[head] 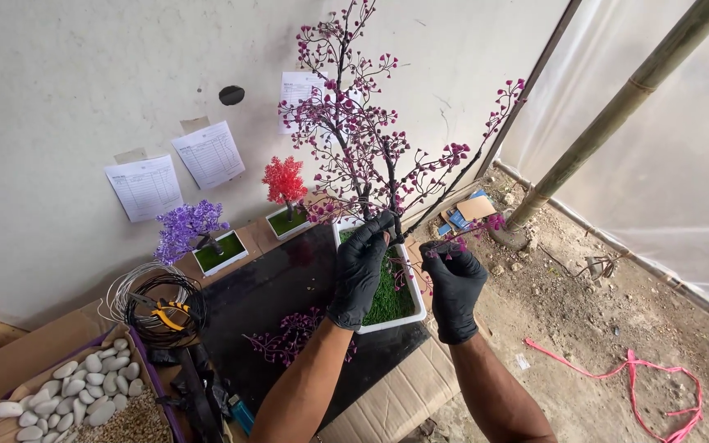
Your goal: Attaching small purple artificial flower sprigs to the branches of a larger artificial tree in a pot.
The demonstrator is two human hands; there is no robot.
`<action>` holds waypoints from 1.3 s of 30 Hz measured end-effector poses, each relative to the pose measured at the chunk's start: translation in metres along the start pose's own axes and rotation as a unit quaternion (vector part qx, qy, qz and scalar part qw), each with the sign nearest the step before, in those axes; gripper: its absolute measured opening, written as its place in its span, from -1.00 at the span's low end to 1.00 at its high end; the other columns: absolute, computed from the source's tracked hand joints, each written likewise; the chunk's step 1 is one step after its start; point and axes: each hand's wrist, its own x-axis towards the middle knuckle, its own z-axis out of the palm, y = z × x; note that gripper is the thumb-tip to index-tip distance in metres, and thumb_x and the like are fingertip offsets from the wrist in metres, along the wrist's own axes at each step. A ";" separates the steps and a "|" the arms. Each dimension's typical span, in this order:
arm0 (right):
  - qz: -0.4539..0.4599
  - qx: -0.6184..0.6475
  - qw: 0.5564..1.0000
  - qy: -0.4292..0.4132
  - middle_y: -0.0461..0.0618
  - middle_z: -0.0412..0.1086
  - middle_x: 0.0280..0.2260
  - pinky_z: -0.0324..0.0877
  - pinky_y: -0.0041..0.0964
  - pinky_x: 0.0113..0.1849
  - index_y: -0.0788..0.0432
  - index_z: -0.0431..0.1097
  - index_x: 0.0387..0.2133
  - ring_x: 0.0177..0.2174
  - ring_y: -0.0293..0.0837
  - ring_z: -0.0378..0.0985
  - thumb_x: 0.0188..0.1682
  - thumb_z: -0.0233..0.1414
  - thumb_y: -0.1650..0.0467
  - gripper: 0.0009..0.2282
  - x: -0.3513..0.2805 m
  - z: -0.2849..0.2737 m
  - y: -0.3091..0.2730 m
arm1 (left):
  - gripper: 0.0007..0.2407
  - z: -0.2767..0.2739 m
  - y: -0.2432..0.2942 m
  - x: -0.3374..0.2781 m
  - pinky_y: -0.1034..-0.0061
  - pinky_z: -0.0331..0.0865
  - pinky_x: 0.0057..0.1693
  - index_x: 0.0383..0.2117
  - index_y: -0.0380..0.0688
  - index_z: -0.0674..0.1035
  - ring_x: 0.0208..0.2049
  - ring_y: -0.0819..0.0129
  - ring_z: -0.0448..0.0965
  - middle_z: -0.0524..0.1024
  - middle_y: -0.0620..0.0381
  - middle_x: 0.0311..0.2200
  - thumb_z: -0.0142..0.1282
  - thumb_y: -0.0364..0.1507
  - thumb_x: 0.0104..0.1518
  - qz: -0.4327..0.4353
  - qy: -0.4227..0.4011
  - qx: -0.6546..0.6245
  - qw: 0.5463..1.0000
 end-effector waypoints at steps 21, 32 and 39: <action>0.073 0.028 0.997 0.005 0.08 0.48 -0.65 0.48 -0.35 -0.45 0.23 0.53 -0.55 -0.66 -0.20 0.54 -0.26 0.37 0.62 -0.84 0.011 0.010 0.046 | -0.85 0.007 -0.032 0.021 0.41 0.54 0.03 -0.13 -0.12 0.71 -0.13 0.35 0.61 0.70 -0.10 -0.20 0.20 -0.51 0.22 -0.068 -0.019 -0.026 0.997; -0.242 -0.154 0.957 -0.047 0.15 0.58 -0.42 0.52 -0.16 -0.20 0.22 0.59 -0.42 -0.33 0.11 0.68 -0.22 0.36 0.59 -0.85 0.019 0.002 0.054 | -0.85 0.006 -0.034 0.014 0.31 0.53 0.07 -0.19 -0.07 0.73 -0.16 0.39 0.63 0.71 0.01 -0.32 0.18 -0.56 0.19 -0.017 -0.039 0.017 0.999; -0.326 -0.268 0.903 -0.085 0.03 0.56 -0.38 0.50 -0.19 -0.37 0.12 0.60 -0.35 -0.48 0.03 0.59 -0.15 0.30 0.56 -0.86 0.008 0.019 0.010 | -0.75 0.005 -0.033 0.012 0.36 0.47 0.08 -0.15 -0.19 0.71 -0.19 0.40 0.57 0.70 -0.02 -0.26 0.21 -0.67 0.05 0.020 -0.061 0.005 0.998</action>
